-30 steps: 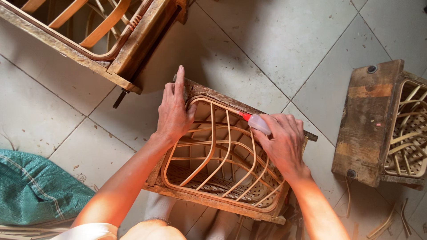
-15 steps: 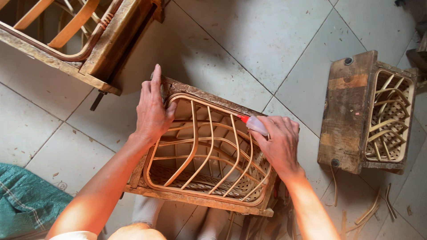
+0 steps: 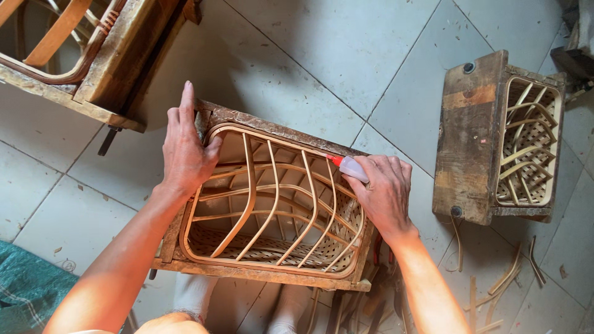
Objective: The person sits on the floor weaving thin bamboo strips across a rectangular woven basket frame, pressing and tucking the strips into place, tapping them tight with a hammer, trimming with pliers, and squeezing glue from a bottle onto the rim joints.
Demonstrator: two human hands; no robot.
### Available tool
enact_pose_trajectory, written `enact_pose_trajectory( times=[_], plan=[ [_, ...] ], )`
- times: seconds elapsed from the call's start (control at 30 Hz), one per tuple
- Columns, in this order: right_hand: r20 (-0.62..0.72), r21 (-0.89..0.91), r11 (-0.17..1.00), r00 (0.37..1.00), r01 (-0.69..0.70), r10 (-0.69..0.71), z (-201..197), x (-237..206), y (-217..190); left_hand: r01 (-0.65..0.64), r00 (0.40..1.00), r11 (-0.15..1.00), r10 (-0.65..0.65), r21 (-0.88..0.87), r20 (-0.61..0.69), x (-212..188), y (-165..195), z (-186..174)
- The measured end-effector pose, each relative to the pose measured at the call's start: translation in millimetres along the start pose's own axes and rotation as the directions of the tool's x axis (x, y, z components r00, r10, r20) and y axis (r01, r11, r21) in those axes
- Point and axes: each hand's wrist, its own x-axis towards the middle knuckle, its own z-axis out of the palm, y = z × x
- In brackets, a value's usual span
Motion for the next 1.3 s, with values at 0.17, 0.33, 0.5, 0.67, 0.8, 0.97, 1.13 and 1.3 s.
enact_pose_trajectory(
  times=[0.17,0.33,0.5,0.67,0.8,0.97,1.13,1.3],
  plan=[
    [0.009,-0.042,0.997,0.997,-0.071,0.071,-13.4,-15.1,13.4,0.003,1.000,1.000,-0.003,0.004,0.000,-1.0,0.8,-1.0],
    [0.003,-0.047,0.997,0.998,-0.063,0.063,-12.4,-22.8,25.6,-0.031,1.000,0.999,0.031,0.036,-0.001,-1.9,0.9,-0.9],
    [0.009,-0.061,0.997,0.999,-0.050,0.050,-7.1,-26.0,33.7,-0.015,1.000,0.999,0.015,0.043,0.006,-1.6,0.4,0.1],
    [0.007,-0.079,0.995,0.998,-0.069,0.070,-13.3,-39.0,52.9,-0.011,1.000,0.999,0.011,0.049,0.010,-1.8,-0.4,0.1],
    [-0.002,-0.093,0.987,0.992,-0.127,0.128,-20.3,-53.6,67.8,0.004,1.000,0.998,-0.005,0.056,0.021,-2.7,-1.5,0.7],
    [-0.007,-0.086,0.989,0.993,-0.121,0.121,-16.0,-57.2,68.5,-0.013,1.000,0.997,0.012,0.077,0.021,-3.3,-3.5,2.2],
    [-0.008,-0.112,0.989,0.996,-0.095,0.094,-16.4,-52.5,64.7,-0.006,1.000,0.997,0.004,0.080,0.022,-3.3,-5.1,2.6],
    [-0.022,-0.119,0.990,0.997,-0.080,0.078,-23.8,-55.7,68.2,-0.023,0.999,0.995,0.021,0.094,0.028,-4.1,-4.7,1.9]
  ],
)
